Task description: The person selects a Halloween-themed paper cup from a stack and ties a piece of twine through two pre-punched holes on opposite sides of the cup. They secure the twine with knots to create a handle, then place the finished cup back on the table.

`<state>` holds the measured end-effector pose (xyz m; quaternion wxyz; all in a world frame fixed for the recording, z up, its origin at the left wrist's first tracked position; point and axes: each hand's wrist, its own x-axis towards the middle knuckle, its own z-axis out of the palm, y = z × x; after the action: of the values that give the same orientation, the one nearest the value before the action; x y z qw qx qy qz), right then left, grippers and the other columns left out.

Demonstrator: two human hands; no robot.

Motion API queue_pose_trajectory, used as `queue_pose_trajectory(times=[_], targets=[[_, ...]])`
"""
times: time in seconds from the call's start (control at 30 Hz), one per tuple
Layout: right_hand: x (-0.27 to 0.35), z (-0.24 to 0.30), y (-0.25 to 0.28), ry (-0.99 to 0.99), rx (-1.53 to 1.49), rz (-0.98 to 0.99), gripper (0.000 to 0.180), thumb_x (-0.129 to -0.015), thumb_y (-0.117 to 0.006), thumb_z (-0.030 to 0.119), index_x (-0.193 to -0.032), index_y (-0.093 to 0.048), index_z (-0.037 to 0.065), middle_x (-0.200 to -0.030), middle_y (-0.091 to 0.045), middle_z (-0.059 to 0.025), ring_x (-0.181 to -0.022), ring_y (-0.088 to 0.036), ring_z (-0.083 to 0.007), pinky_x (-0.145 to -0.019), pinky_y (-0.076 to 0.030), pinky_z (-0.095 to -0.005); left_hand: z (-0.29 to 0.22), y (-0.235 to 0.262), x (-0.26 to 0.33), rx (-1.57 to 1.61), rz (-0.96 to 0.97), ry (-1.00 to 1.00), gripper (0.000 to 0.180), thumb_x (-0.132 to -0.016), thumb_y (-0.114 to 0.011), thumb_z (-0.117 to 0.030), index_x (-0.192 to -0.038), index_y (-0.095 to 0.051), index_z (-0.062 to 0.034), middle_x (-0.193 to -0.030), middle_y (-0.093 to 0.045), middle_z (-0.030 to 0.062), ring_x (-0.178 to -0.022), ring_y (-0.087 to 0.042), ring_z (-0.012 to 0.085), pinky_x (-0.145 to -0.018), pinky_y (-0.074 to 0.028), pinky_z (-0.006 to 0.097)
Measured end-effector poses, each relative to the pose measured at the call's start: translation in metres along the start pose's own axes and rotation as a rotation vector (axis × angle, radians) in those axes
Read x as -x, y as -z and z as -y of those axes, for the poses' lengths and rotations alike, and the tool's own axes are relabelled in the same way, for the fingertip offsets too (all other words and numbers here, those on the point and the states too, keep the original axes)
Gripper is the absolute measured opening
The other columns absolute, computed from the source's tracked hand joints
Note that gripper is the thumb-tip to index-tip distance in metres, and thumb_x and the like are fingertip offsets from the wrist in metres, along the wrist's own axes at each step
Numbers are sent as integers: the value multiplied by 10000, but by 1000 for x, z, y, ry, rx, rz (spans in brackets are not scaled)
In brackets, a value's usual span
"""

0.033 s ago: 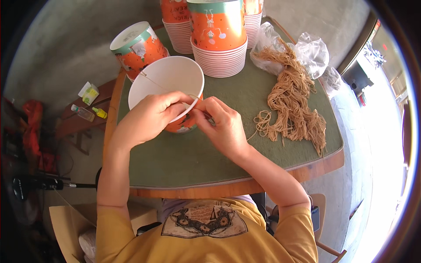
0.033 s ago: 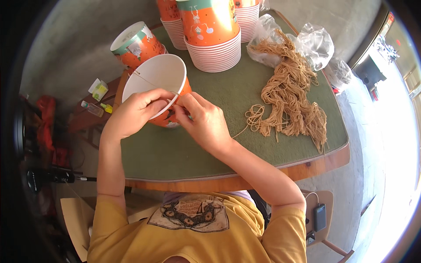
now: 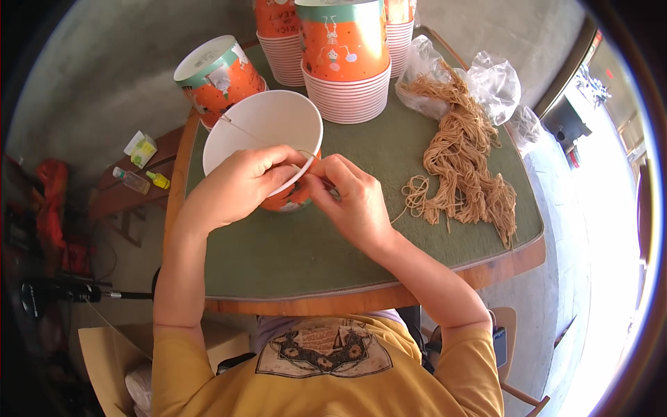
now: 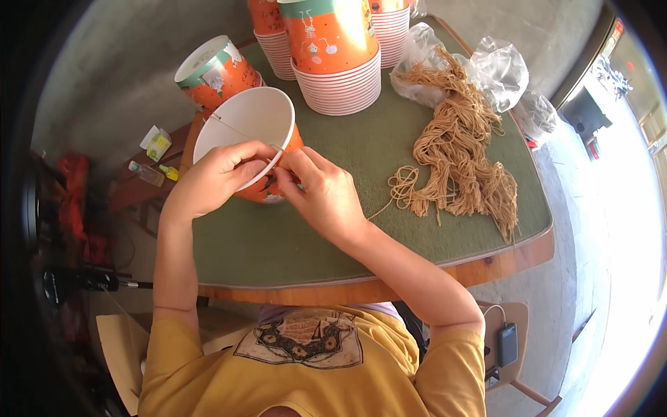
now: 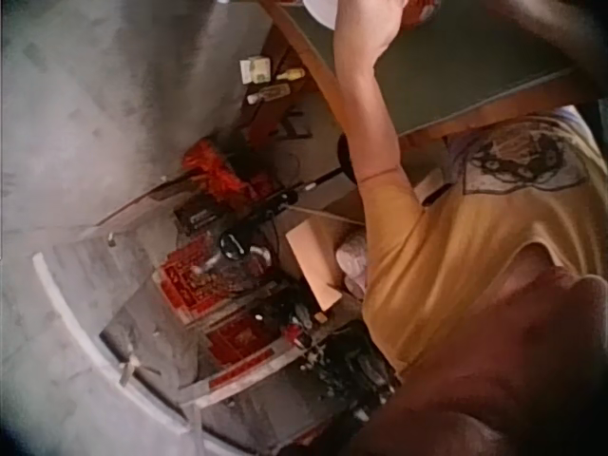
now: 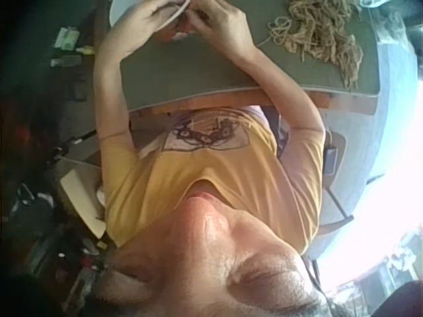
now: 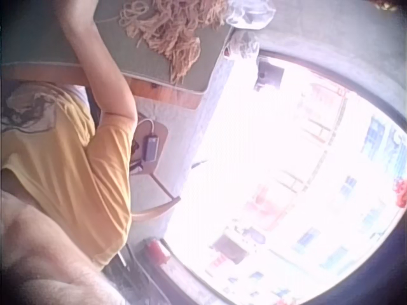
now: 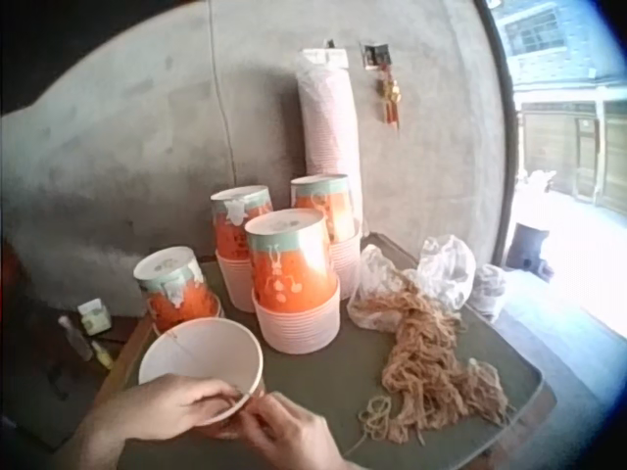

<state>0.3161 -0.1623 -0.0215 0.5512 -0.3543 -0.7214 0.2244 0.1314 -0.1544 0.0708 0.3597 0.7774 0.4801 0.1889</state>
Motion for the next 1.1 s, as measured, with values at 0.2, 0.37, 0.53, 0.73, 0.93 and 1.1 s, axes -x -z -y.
queue_pose_trajectory(times=[0.2,0.37,0.53,0.73,0.93,1.1], targets=[[0,2,4,22,43,4,102,-879,-680,73,-907,-585,52,-847,-661,-102,-705,-684,-296,-602,-545,-394,6,-5,-9,4,37,-35,74,-1012,-539,-41,-971,-582,4,-869,-585,-14,-817,-523,66,-765,-467,252],[-2,9,18,-337,-136,208,245,-972,-540,244,-967,-665,33,-806,-702,-132,-720,-699,-310,-673,-554,-385,1,-8,0,35,40,11,70,-1004,-536,-41,-948,-570,-16,-842,-574,-13,-792,-508,63,-713,-453,258],[-12,14,37,-594,-173,294,517,-966,-479,446,-895,-722,-5,-713,-691,-174,-666,-681,-214,-681,-534,-386,-7,-31,16,-81,-48,-159,31,-961,-570,-29,-930,-563,-28,-788,-595,56,-709,-566,160,-667,-470,313],[-11,22,46,-494,-13,323,333,-913,-539,238,-748,-634,-36,-568,-577,-186,-524,-630,-266,-584,-508,-391,-11,-51,33,-227,-167,-220,48,-930,-586,-17,-915,-549,-43,-813,-629,94,-721,-636,267,-636,-482,368],[-1,15,36,-407,20,338,341,-946,-492,210,-761,-622,-44,-598,-602,-208,-562,-632,-386,-597,-527,-427,-9,-60,40,-516,-313,-305,127,-853,-647,-21,-914,-538,-40,-838,-612,105,-771,-650,311,-633,-502,422],[6,-7,17,-478,37,395,387,-975,-471,254,-798,-629,-52,-667,-636,-239,-642,-655,-424,-691,-542,-472,25,-64,28,-465,-385,-176,63,-898,-580,-26,-900,-520,-44,-842,-596,119,-755,-605,356,-647,-465,422]])
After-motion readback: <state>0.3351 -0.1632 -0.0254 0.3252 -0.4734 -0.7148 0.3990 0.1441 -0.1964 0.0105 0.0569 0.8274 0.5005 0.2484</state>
